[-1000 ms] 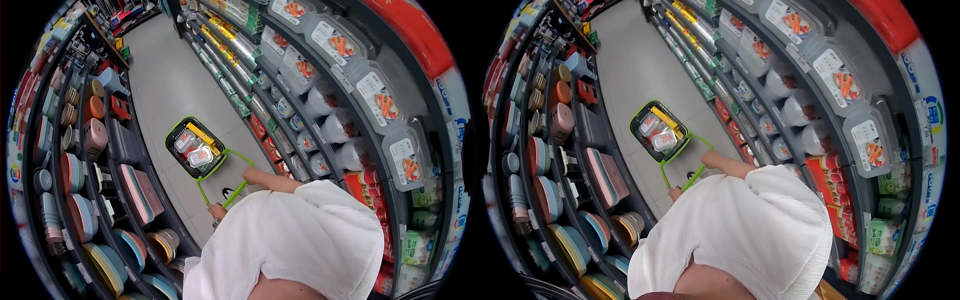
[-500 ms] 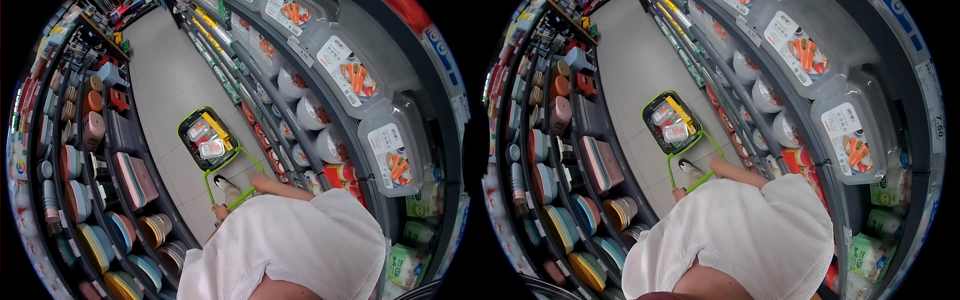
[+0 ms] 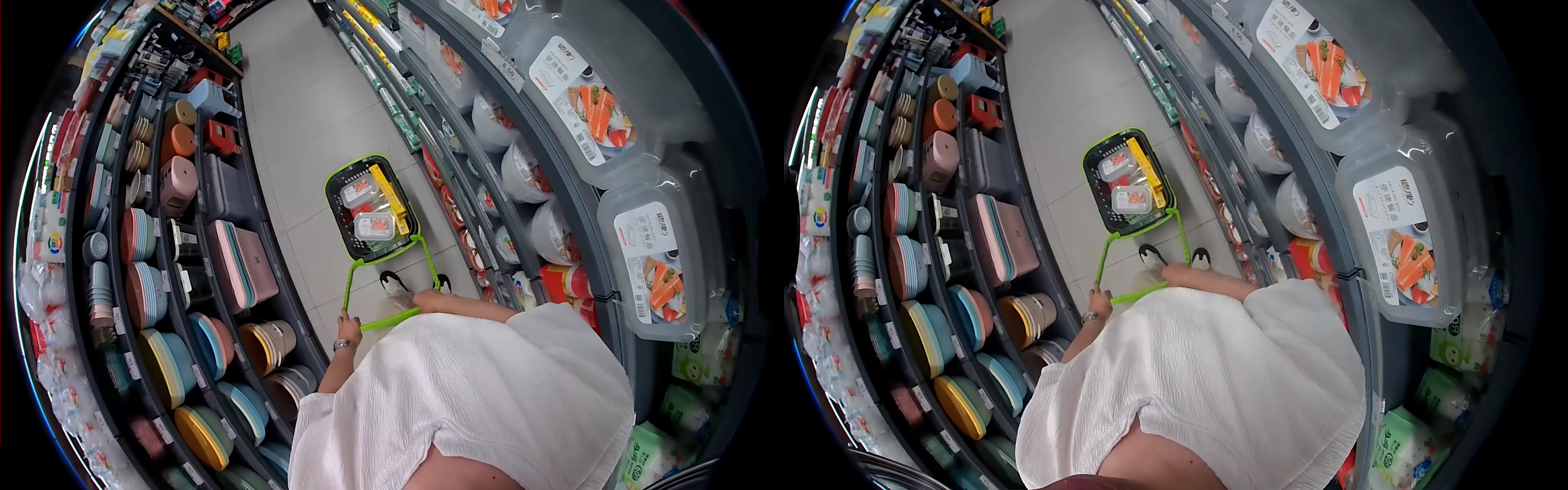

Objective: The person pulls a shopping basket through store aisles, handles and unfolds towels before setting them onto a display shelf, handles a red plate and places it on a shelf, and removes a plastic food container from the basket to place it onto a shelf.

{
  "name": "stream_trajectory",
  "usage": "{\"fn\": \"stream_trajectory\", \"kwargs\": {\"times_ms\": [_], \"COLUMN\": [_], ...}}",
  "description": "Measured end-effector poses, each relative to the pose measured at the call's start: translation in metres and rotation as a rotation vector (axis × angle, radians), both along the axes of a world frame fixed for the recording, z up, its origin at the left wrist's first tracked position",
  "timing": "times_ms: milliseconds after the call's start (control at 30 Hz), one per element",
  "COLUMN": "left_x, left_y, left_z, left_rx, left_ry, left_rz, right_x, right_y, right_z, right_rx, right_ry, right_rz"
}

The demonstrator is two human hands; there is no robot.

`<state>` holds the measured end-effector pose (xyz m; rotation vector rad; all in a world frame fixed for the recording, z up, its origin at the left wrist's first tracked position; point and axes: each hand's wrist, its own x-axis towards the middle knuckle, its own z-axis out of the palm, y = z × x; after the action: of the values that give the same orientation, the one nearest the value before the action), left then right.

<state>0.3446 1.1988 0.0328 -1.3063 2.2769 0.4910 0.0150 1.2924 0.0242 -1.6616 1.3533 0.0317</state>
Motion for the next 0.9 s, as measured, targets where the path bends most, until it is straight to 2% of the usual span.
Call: {"fn": "stream_trajectory", "kwargs": {"times_ms": [167, 233, 300, 433, 500, 533, 567, 600, 667, 767, 833, 900], "left_x": [0.007, 0.011, 0.010, 0.026, 0.050, 0.063, 0.061, 0.062, 0.039, 0.021, 0.005, -0.022], "left_y": [-0.025, -0.044, -0.069, -0.132, -0.172, -0.194, -0.212, -0.229, -0.267, -0.312, -0.335, -0.344], "left_z": [-0.017, -0.021, 0.002, 0.012, -0.026, -0.053, -0.056, -0.059, -0.025, -0.035, -0.042, -0.036], "left_rx": [-0.053, -0.062, -0.020, 0.014, 0.025, -0.006, -0.039, -0.033, -0.055, -0.117, -0.125, -0.180], "left_ry": [0.043, 0.016, 0.002, -0.021, 0.015, 0.113, 0.215, 0.226, 0.029, 0.000, 0.071, 0.224], "left_rz": [0.012, -0.028, -0.040, -0.078, -0.081, 0.003, 0.091, 0.088, -0.190, -0.249, -0.236, -0.120], "right_x": [0.006, 0.012, 0.022, 0.055, 0.063, 0.065, 0.067, 0.070, 0.074, 0.061, 0.049, 0.027], "right_y": [-0.014, -0.028, -0.042, -0.077, -0.099, -0.112, -0.127, -0.142, -0.166, -0.217, -0.247, -0.267], "right_z": [0.003, 0.006, 0.004, -0.022, -0.012, -0.007, -0.016, -0.026, -0.031, -0.012, 0.007, 0.007], "right_rx": [0.011, 0.043, 0.038, 0.049, 0.027, -0.001, 0.000, -0.044, -0.079, -0.146, -0.078, -0.103], "right_ry": [-0.022, 0.051, 0.029, -0.046, -0.057, -0.065, -0.053, -0.023, 0.015, 0.095, 0.220, 0.329], "right_rz": [-0.080, -0.067, -0.079, -0.135, -0.175, -0.204, -0.209, -0.216, -0.228, -0.316, -0.377, -0.387]}}
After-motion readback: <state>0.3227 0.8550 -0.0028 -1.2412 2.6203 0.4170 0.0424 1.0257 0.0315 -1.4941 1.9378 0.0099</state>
